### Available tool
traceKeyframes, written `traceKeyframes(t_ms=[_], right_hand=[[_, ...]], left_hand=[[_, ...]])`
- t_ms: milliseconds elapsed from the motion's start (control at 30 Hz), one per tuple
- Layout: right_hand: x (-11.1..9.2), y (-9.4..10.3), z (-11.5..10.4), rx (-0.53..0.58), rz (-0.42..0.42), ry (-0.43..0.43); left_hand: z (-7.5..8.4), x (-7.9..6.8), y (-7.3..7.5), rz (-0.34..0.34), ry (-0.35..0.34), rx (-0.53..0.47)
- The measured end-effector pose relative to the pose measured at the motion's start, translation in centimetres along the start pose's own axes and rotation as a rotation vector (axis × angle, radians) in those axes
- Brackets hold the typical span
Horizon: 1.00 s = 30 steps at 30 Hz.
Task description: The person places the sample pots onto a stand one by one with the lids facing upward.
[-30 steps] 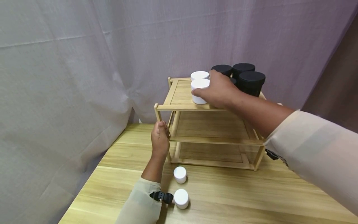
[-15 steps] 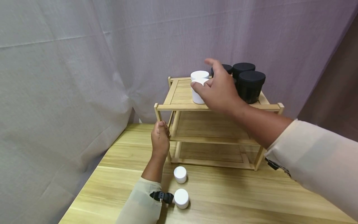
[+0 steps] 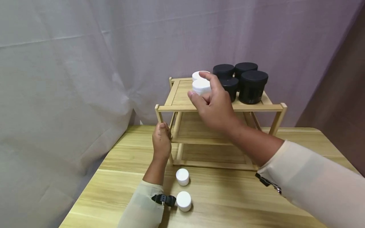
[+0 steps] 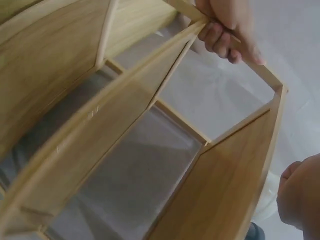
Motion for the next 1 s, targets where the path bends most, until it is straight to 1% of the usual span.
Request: traceKeyframes(t_ms=[133,200,333,433,567,700,867,933,1000], right_hand=[[-0.7,-0.4,0.4,0.007,0.001,0.032],[-1.0,-0.4,0.8,0.020,0.009,0.035],[-1.7,-0.4,1.4,0.031,0.041,0.031],[-2.2,-0.2,1.6,0.056,0.083,0.027],[-3.2,-0.1,1.8,0.151,0.127,0.028],[-4.3,-0.6,2.4,0.208,0.102,0.026],[-5.6,-1.5,3.5,0.209,0.061,0.034],[-6.3,-1.7,4.0,0.217,0.059,0.053],[-7.1,-1.7,4.5,0.239,0.071,0.100]], left_hand=[[-0.1,0.0,0.4,0.011,0.008,0.007],[0.0,0.1,0.6,0.019,0.007,0.006],[0.0,0.1,0.9,0.026,0.004,0.002],[-0.1,0.0,0.9,0.019,0.011,-0.006],[-0.2,-0.1,0.9,0.013,0.004,-0.013],[-0.1,0.0,0.9,0.012,-0.013,-0.014],[0.2,0.3,1.1,0.011,-0.015,-0.005],[0.2,0.3,1.2,0.014,-0.008,-0.002],[0.2,0.1,1.2,0.011,0.002,-0.003]])
Point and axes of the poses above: each hand's wrist, its own x-axis towards the middle knuckle, its own y-axis out of the back of the hand, z = x × y, the point moved 7 cm from there along x, towards the middle knuckle, and after that the axes turned 13 degrees about z, right-handed, at the moved point
